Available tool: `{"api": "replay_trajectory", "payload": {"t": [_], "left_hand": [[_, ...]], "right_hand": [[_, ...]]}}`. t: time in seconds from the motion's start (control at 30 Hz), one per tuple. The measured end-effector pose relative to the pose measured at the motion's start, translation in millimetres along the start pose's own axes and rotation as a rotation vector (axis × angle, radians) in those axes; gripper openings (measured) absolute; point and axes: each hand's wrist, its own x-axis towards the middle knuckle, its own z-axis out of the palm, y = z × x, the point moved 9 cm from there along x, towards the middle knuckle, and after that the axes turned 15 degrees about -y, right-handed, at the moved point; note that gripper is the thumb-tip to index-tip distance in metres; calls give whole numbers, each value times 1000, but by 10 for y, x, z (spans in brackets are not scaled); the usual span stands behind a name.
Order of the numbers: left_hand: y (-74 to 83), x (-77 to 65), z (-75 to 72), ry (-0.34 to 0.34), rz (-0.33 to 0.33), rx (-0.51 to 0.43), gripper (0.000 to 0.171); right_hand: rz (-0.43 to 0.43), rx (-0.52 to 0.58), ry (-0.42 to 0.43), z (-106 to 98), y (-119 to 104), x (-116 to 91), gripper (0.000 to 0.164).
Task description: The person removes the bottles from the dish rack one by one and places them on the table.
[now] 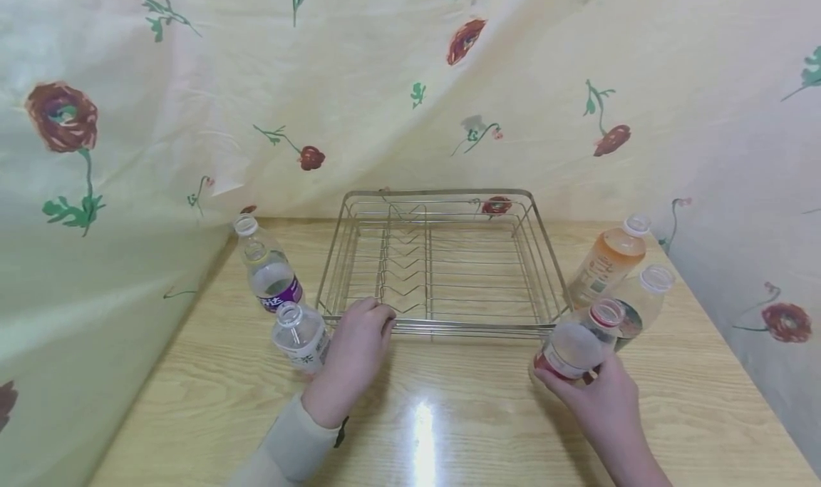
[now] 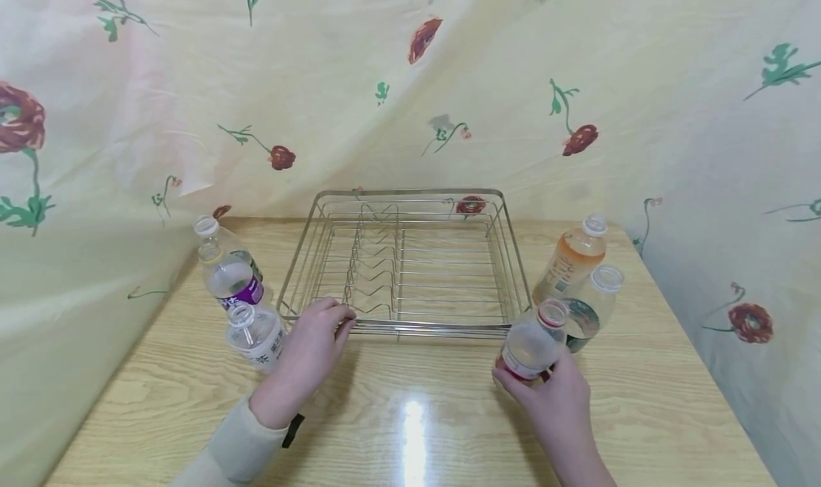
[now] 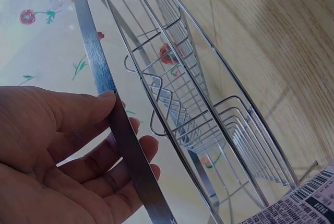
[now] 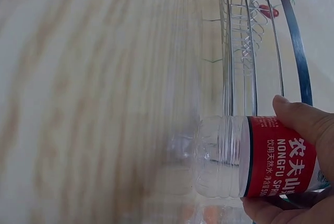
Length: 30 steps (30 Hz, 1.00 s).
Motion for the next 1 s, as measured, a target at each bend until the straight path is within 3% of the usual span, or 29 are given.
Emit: {"api": "replay_trajectory", "payload": {"t": [0.4,0.7,1.0], "left_hand": [[-12,6,36,-25,-18,-14,4],[-10,3,22,-28,-30,-18,4],[-10,3,11,-21,-38,-6,4]], "right_hand": [[57,29,-10,-12,37,-37,94],[114,41,32,-146,-65,-170,96],[38,67,218,-389,-261,-286,107]]}}
